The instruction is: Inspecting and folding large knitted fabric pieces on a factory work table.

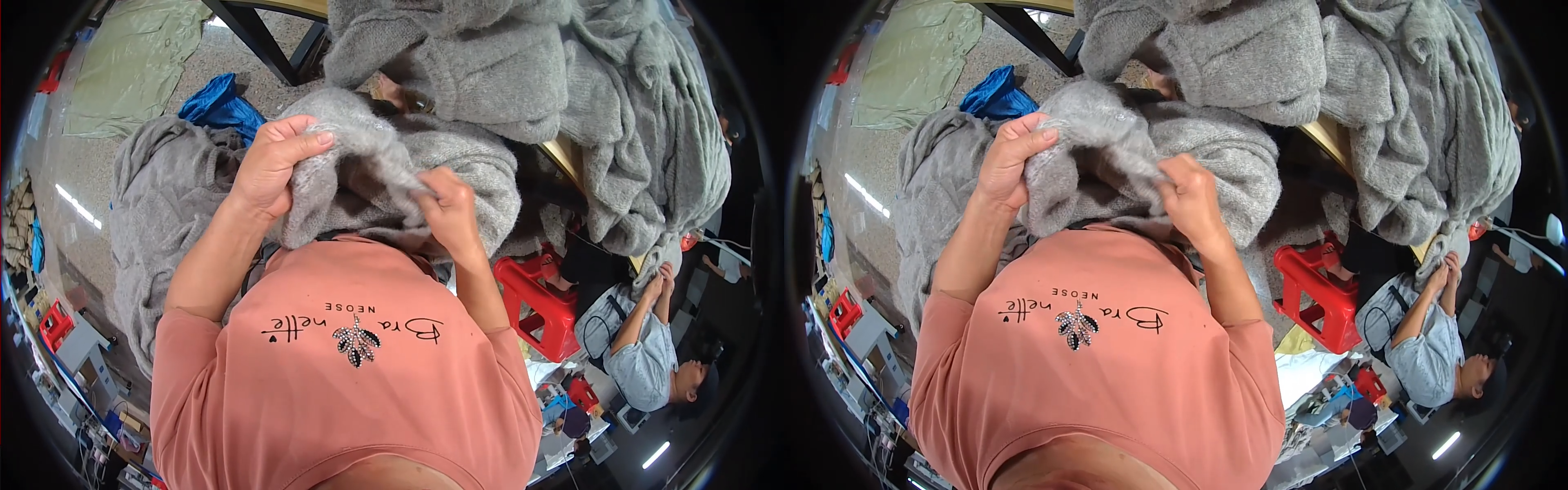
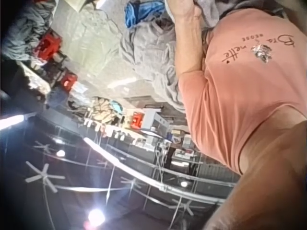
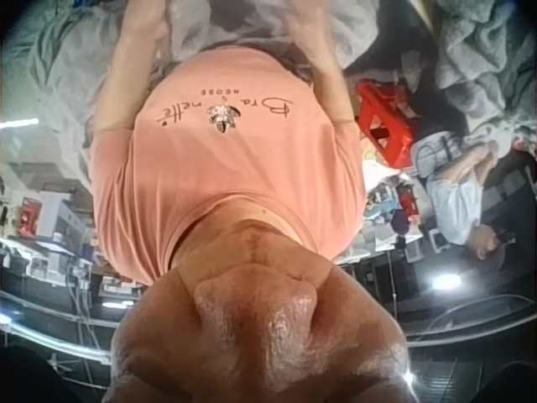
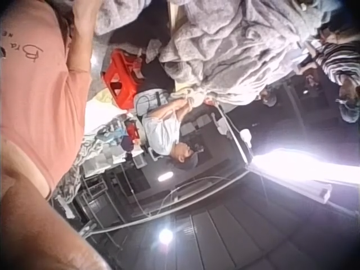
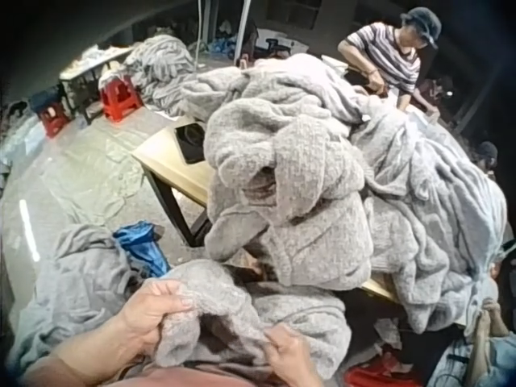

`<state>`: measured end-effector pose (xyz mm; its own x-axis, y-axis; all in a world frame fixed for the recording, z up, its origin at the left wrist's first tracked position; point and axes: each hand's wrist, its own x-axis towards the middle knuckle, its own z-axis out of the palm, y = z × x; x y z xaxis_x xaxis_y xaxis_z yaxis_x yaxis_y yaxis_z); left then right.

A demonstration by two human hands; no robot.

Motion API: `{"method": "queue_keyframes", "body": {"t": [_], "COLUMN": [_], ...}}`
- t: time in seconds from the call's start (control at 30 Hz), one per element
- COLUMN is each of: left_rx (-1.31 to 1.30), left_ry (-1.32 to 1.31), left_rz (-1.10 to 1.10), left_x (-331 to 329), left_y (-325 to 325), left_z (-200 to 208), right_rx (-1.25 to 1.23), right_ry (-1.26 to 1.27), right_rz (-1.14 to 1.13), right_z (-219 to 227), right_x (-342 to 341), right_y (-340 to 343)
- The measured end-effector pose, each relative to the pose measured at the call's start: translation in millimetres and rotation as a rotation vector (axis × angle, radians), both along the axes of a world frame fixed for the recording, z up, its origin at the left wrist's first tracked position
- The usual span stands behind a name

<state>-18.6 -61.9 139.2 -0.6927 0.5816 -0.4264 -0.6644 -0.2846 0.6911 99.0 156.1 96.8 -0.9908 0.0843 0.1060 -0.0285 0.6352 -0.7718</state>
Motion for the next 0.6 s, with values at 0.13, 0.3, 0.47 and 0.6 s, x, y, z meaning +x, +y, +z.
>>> {"method": "queue_keyframes", "body": {"t": [0.13,0.3,0.47,0.6], "left_rx": [-0.024,-0.257,-0.062,-0.105], "left_ry": [0.061,0.418,0.283,0.295], "left_rz": [0.065,-0.178,-0.208,-0.231], "left_x": [6.8,21.1,19.9,20.4], "left_y": [13.1,26.6,22.5,18.3], "left_z": [4.0,13.4,13.0,10.2], "right_rx": [0.303,0.213,0.223,0.246], "right_ry": [0.486,0.691,0.747,0.728], "right_rz": [-0.032,0.34,0.243,0.232], "right_z": [41.1,64.3,49.7,45.6], "right_x": [-5.6,-20.0,-25.0,-26.1], "right_y": [-8.8,-36.9,-37.4,-40.2]}}
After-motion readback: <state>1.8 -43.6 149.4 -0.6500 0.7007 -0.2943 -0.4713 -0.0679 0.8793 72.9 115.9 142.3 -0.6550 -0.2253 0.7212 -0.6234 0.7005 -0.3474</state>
